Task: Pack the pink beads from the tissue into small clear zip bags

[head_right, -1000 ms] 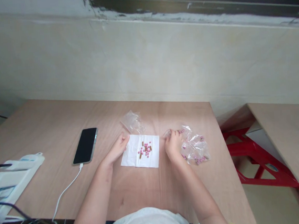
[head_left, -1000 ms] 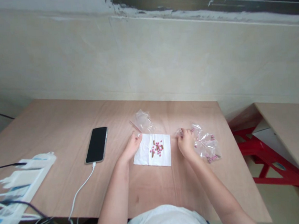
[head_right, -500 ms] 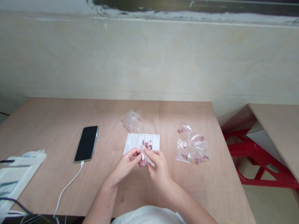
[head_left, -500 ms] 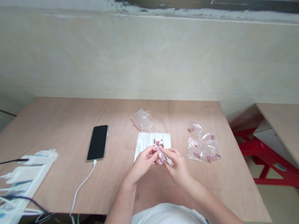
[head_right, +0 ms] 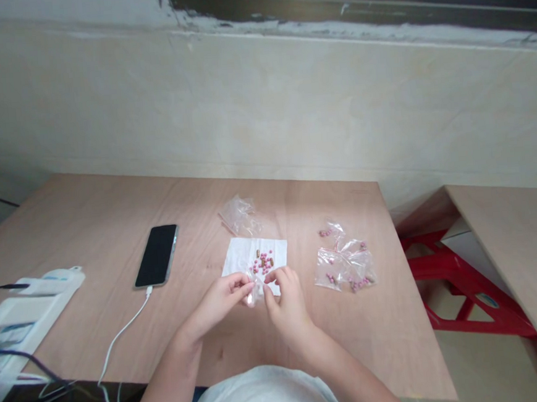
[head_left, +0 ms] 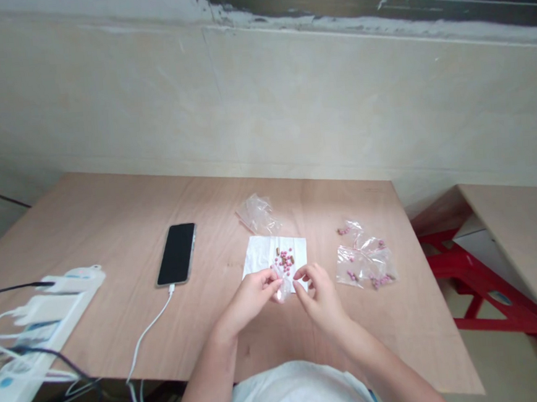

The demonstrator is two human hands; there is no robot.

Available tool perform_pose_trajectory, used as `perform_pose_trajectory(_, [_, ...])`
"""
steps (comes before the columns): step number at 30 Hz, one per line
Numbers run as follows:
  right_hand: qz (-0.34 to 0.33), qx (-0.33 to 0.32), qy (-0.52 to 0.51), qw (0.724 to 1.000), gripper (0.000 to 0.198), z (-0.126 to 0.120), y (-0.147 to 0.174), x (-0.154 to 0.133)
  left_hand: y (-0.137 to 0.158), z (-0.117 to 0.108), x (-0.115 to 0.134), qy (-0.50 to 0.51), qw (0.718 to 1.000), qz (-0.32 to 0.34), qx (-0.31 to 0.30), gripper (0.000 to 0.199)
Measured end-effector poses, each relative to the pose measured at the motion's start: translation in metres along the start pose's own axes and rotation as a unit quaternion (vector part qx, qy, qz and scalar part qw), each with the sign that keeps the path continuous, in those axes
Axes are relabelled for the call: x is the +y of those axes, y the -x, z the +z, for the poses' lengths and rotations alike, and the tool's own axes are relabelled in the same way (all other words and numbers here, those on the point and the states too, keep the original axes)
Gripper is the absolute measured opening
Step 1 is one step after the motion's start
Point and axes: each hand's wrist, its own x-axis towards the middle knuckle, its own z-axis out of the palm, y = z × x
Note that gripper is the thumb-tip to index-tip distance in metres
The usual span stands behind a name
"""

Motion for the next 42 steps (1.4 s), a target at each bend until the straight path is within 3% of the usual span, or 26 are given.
perform_pose_trajectory(4, [0.062,-0.108,-0.038,0.991,0.022,0.0,-0.006,-0.006,0.002,0.002,0.005,-0.072,0.997,-0.001,-0.017,0.02])
perform_pose_trajectory(8, [0.107,-0.156,-0.067,0.98,0.03,-0.001,-0.011,-0.008,0.003,0.005,0.007,-0.104,0.994,-0.004,-0.03,0.018])
perform_pose_trajectory(14, [0.174,-0.299,-0.16,0.924,0.025,-0.012,-0.018,-0.01,0.007,0.006,0.009,-0.074,0.992,-0.028,-0.098,0.025])
perform_pose_trajectory(22, [0.121,-0.249,-0.11,0.955,0.022,-0.012,-0.025,-0.008,0.0,0.002,0.005,0.011,0.99,-0.04,-0.131,0.026])
perform_pose_trajectory(27, [0.139,-0.179,-0.036,0.973,0.019,-0.01,-0.022,0.001,-0.001,-0.008,0.001,-0.049,0.998,-0.026,-0.029,0.027])
perform_pose_trajectory(31, [0.122,-0.135,0.039,0.983,0.019,-0.002,-0.017,-0.002,0.0,-0.008,-0.003,-0.124,0.992,-0.03,-0.02,0.023])
perform_pose_trajectory(35, [0.069,-0.143,0.041,0.986,0.016,0.009,-0.011,-0.013,-0.002,0.003,-0.006,-0.138,0.99,-0.012,-0.008,0.006])
perform_pose_trajectory(39, [0.049,-0.138,0.086,0.986,0.018,0.007,-0.008,-0.019,-0.007,0.007,-0.009,-0.104,0.994,-0.003,0.045,0.036])
perform_pose_trajectory(42, [0.074,-0.127,0.163,0.976,0.018,0.0,-0.009,-0.018,-0.009,0.005,-0.008,-0.113,0.991,-0.009,0.074,0.039])
